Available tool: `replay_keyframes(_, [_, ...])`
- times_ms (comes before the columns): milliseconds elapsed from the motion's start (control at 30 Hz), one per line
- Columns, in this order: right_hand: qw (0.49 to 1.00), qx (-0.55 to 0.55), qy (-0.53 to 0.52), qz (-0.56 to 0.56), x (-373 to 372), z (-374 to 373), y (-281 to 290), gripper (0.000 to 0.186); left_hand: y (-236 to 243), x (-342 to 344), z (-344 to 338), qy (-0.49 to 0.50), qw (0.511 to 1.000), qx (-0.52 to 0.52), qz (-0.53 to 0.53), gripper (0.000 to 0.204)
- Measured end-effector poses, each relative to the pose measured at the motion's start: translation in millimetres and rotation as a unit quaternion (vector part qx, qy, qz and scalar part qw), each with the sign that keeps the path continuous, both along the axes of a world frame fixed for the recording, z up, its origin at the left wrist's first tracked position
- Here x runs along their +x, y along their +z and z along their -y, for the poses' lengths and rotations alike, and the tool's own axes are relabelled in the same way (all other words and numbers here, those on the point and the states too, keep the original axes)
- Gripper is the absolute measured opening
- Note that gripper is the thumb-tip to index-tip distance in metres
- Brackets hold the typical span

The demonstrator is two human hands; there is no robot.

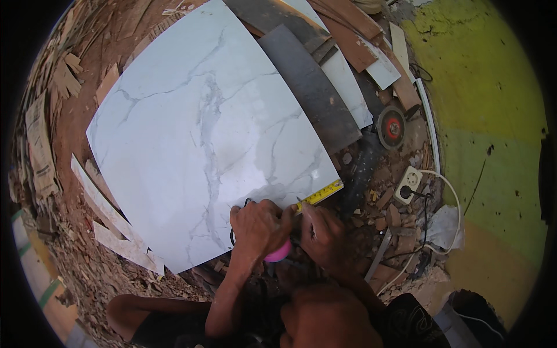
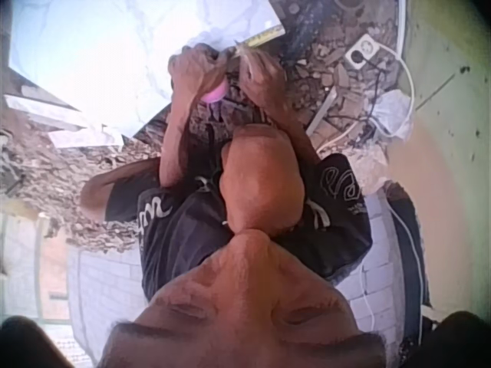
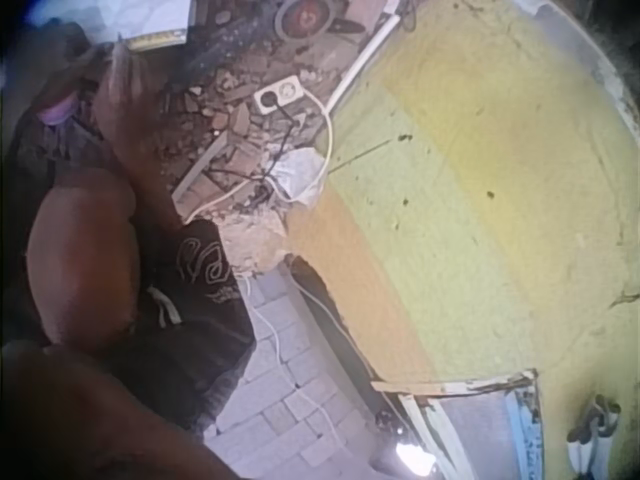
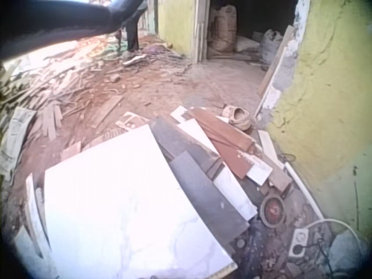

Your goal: The person retrieves a large white marble-patterned tile from a water basin, places it on a pile of debris, and measures it with a tape measure. The person then uses a straight tile piece as a guide to mark a line on the tile surface.

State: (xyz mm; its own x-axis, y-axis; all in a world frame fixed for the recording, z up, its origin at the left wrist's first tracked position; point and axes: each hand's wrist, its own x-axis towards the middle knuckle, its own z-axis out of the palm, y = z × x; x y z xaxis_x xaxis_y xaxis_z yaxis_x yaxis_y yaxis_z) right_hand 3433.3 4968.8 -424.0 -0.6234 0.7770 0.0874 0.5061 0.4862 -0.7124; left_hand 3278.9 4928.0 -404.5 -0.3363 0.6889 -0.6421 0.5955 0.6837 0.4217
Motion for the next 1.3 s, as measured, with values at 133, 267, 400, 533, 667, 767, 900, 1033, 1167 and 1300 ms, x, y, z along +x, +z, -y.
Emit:
replay_keyframes(133, [1.0, -0.007, 0.011, -0.009, 5, 2, -4, 0.023, -3, 0, 1, 0.016, 1.0, 0.001, 0.0, 0.045])
replay_keyframes(267, [1.0, 0.0, 0.006, -0.003, 3, 2, -1, 0.023, -4, 1, 1, 0.015, 1.0, -0.005, -0.006, 0.045])
replay_keyframes(400, [1.0, -0.007, 0.014, 0.015, 5, 1, -2, 0.023, -2, 0, 2, 0.011, 1.0, 0.011, -0.01, 0.045])
replay_keyframes(533, [1.0, 0.007, 0.006, -0.013, -1, 0, -4, 0.023, -2, 0, 2, 0.02, 1.0, 0.008, -0.001, 0.045])
replay_keyframes(667, [1.0, 0.0, 0.012, -0.002, 1, 3, -4, 0.022, -2, -1, 3, 0.023, 1.0, 0.007, 0.005, 0.045])
replay_keyframes(767, [1.0, -0.01, -0.008, -0.002, 0, 1, 2, 0.019, -1, -1, 2, 0.011, 1.0, -0.008, 0.005, 0.045])
replay_keyframes(900, [0.993, -0.004, -0.109, -0.049, 6, -17, 18, 0.021, 3, 3, -4, -0.003, 0.999, -0.039, -0.001, 0.043])
replay_keyframes(1033, [0.983, -0.06, -0.166, -0.042, 18, -31, 20, 0.029, -3, 10, -3, 0.02, 1.0, 0.009, -0.008, 0.041])
replay_keyframes(1167, [0.989, 0.01, -0.141, 0.04, 9, -42, -2, 0.029, -11, 1, -1, 0.0, 1.0, -0.02, 0.015, 0.046])
replay_keyframes(1300, [0.979, -0.025, -0.202, 0.018, -5, -30, 8, 0.027, 3, -10, 9, -0.011, 1.0, -0.001, -0.029, 0.046])
